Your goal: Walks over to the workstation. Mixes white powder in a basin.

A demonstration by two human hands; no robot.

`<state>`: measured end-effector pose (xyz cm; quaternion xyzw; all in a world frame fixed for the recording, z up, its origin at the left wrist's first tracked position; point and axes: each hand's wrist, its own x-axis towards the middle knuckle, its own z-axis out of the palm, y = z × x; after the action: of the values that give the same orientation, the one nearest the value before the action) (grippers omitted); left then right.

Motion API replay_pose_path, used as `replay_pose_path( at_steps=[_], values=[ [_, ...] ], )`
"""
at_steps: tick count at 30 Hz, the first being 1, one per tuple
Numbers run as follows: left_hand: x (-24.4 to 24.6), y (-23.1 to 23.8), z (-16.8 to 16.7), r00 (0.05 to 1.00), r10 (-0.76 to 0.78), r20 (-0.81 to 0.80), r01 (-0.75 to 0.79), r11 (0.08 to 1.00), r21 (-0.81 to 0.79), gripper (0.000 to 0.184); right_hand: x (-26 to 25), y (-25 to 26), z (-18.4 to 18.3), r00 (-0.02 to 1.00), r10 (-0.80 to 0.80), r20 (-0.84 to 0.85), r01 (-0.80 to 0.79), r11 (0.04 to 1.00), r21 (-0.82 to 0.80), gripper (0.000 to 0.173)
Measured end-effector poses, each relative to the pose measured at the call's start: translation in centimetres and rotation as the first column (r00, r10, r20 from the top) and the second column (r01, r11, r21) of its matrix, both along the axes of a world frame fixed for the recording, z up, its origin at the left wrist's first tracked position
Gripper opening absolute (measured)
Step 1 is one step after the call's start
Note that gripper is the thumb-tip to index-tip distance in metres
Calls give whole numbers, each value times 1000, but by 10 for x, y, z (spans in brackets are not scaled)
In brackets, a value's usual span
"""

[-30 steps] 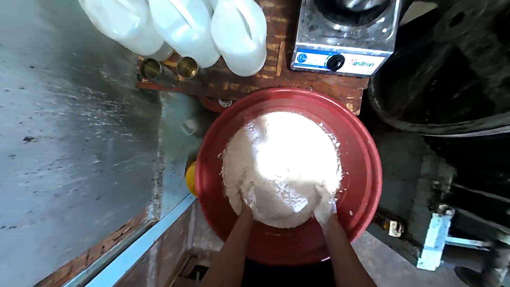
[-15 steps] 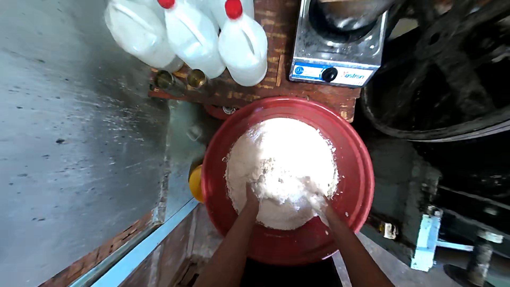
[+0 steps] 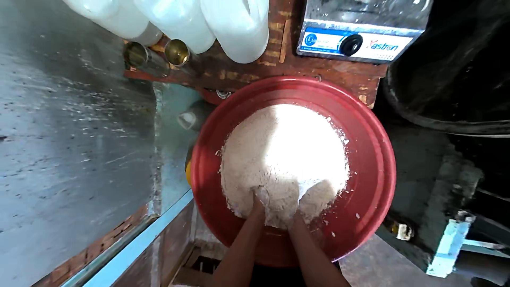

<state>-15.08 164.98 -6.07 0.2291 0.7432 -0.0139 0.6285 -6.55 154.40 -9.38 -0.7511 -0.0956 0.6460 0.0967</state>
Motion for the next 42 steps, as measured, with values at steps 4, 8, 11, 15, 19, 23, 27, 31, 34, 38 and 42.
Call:
replay_pose_path(
  at_steps=[4, 8, 11, 15, 19, 23, 27, 31, 34, 38, 42],
  values=[
    [11, 43, 10, 982, -187, 34, 174, 958, 226, 46, 55, 27, 57, 977, 139, 163, -134, 990, -46, 51],
    [-28, 77, 20, 957, -289, -8, 269, 880, 392, 50, 132, 55, 55, 942, -330, 62, 289, 890, 352, 39],
    [-45, 104, -46, 957, -289, 14, 251, 851, 461, 57, 173, 67, 9, 939, -333, 79, 266, 854, 446, 37],
    [2, 99, -57, 968, -242, 70, 215, 937, 277, 47, 156, 83, -47, 915, -404, 14, 379, 870, 315, 47],
    [37, 66, -62, 957, -55, 284, -9, 976, 218, 49, 108, 108, -20, 987, -159, 6, 153, 959, 237, 50],
    [32, 71, -43, 961, -119, 248, 27, 937, 348, 45, 124, 104, 39, 963, 268, 40, -265, 898, 353, 50],
    [-2, 105, 8, 912, -384, -144, 405, 788, 463, 47, 186, 127, 56, 945, 179, 273, -276, 884, 377, 44],
    [-14, 141, -52, 947, -321, -4, 280, 820, 499, 48, 219, 217, 10, 994, -19, 106, -34, 878, 478, 41],
    [10, 152, -86, 941, -337, -2, 288, 801, 525, 46, 190, 258, -24, 985, 83, 154, -144, 883, 446, 42],
    [28, 140, -53, 989, -95, 117, 40, 913, 405, 48, 123, 246, -52, 975, 221, 12, -206, 886, 416, 48],
    [1, 131, -14, 955, -274, -116, 297, 845, 446, 47, 107, 189, 31, 783, 619, 59, -584, 699, 412, 45]
  ],
)
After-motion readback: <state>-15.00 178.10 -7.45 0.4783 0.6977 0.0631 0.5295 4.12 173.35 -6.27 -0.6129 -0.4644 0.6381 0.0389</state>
